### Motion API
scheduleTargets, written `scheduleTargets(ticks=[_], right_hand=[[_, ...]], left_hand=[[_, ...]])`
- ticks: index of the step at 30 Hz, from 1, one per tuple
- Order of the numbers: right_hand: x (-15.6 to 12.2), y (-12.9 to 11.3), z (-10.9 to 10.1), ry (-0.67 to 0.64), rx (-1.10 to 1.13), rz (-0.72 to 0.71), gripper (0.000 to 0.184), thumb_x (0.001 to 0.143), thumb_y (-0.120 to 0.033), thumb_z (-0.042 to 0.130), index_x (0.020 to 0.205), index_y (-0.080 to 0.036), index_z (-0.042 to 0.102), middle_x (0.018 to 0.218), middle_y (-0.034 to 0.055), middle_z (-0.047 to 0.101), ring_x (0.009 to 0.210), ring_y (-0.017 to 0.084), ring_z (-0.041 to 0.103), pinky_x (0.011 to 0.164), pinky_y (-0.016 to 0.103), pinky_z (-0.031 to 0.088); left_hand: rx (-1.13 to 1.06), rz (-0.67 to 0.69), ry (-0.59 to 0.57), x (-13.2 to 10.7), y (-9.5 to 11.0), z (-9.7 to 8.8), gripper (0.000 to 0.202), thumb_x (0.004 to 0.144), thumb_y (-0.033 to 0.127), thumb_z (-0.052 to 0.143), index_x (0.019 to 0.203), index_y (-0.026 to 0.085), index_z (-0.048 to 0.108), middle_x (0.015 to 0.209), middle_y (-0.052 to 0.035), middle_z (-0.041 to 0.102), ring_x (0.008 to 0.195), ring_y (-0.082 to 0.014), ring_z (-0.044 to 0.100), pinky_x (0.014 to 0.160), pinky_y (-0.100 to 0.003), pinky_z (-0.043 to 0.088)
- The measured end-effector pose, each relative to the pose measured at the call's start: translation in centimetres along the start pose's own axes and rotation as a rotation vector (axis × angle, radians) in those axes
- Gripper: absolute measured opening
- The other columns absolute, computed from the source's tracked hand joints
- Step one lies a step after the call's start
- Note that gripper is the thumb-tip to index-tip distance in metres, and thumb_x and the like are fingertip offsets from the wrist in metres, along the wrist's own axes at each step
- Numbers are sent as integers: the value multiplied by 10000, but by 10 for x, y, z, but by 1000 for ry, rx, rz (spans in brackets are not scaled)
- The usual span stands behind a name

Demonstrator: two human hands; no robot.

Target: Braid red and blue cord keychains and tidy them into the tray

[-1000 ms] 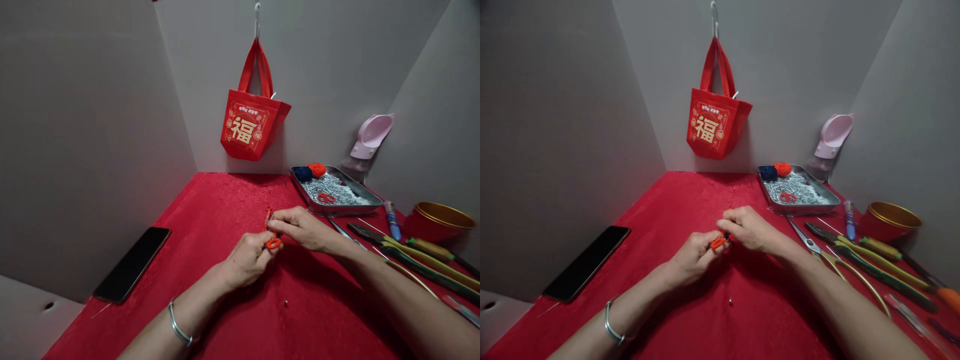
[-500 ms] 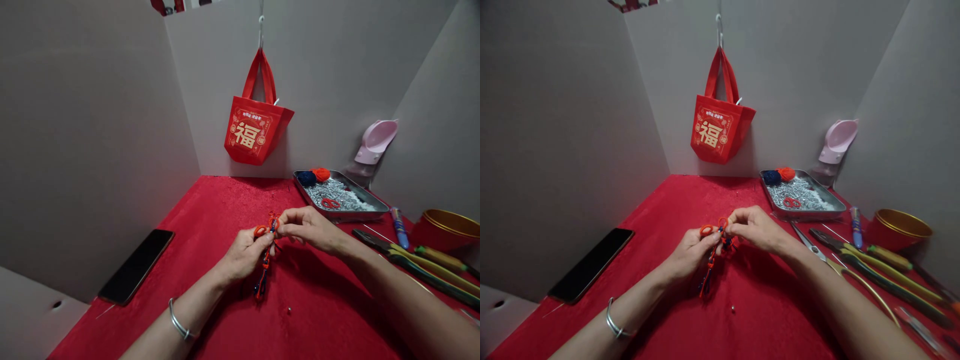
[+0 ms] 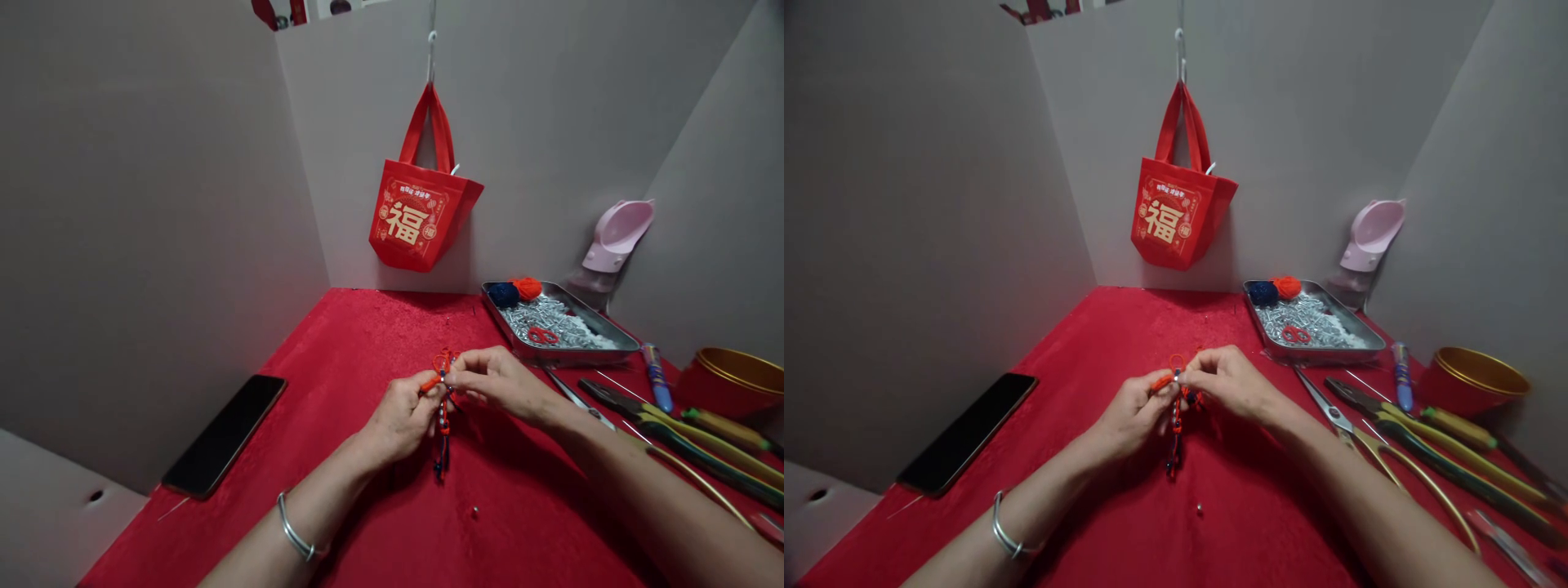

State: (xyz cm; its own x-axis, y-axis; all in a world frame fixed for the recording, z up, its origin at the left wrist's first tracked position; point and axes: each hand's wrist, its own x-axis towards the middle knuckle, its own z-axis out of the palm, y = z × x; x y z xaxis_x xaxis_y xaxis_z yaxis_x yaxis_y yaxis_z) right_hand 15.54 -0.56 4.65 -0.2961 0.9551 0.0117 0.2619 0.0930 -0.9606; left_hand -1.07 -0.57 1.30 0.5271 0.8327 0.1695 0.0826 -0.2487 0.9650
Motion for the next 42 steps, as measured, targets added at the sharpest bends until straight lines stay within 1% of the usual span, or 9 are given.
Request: scheduleTargets(ticks=[4, 8, 13, 17, 22, 27, 30, 34, 42], right_hand=[[1, 3, 1, -11, 72, -5, 189, 707, -283, 594, 586, -139, 573, 493, -16, 522, 444, 71, 406, 445, 218, 275], [2, 1, 1, -20, 98, -9, 199, 671, -316, 640, 598, -138, 590, 482, -33, 493, 449, 65, 380, 454, 223, 254], [1, 0, 2, -41, 105, 21, 198, 665, -316, 633, 579, -144, 584, 469, -45, 456, 437, 59, 351, 450, 227, 235], [1, 3, 0, -38, 134, 30, 191, 695, -319, 589, 605, -152, 568, 454, -52, 436, 429, 66, 365, 439, 222, 252], [1, 2, -1, -5, 170, 73, 186, 691, -296, 580, 811, -156, 606, 625, -16, 567, 427, 60, 402, 420, 215, 290], [2, 2, 4, 15, 122, -39, 194, 714, -335, 618, 730, -141, 612, 577, -30, 518, 479, 59, 394, 457, 212, 280], [3, 5, 5, 18, 149, -79, 185, 716, -323, 631, 690, -144, 593, 560, -39, 502, 480, 57, 386, 461, 213, 274], [3, 8, 4, 7, 199, -96, 179, 729, -313, 626, 692, -143, 585, 547, -50, 490, 468, 49, 365, 455, 210, 258], [5, 13, 7, 7, 229, -176, 168, 741, -317, 615, 712, -156, 580, 602, -37, 526, 522, 71, 436, 501, 222, 324]], left_hand=[[-108, 5, -38, 2, -2, -2, 276, 840, 389, 441, 870, 137, 551, 610, 25, 498, 404, -44, 395, 424, -192, 304], [-257, -20, 57, 2, 1, -4, 284, 750, 331, 593, 962, 144, 560, 634, 38, 505, 408, -28, 386, 416, -175, 291], [-308, -87, 168, 3, 2, -5, 237, 625, 278, 711, 739, 134, 561, 560, 49, 493, 422, -34, 387, 411, -173, 272], [-306, -139, 153, 3, 7, -7, 230, 612, 274, 718, 734, 117, 604, 565, 29, 512, 436, -41, 376, 421, -189, 266], [-331, -164, 109, 1, 12, -8, 293, 630, 304, 698, 840, 104, 653, 630, -19, 572, 517, -83, 457, 489, -214, 308], [-322, -137, 98, 1, 4, -4, 282, 620, 299, 709, 814, 102, 653, 637, -11, 561, 534, -79, 440, 507, -213, 297], [-337, -138, 70, 1, 1, -3, 262, 628, 310, 708, 775, 107, 631, 573, 28, 494, 474, -45, 362, 460, -199, 243], [-412, -192, -7, 2, 1, -5, 276, 712, 398, 627, 766, 128, 598, 478, 73, 390, 375, -22, 260, 386, -197, 154], [-477, -233, -45, 2, 2, -5, 315, 687, 418, 647, 713, 110, 586, 511, 54, 433, 368, -8, 232, 371, -197, 122]])
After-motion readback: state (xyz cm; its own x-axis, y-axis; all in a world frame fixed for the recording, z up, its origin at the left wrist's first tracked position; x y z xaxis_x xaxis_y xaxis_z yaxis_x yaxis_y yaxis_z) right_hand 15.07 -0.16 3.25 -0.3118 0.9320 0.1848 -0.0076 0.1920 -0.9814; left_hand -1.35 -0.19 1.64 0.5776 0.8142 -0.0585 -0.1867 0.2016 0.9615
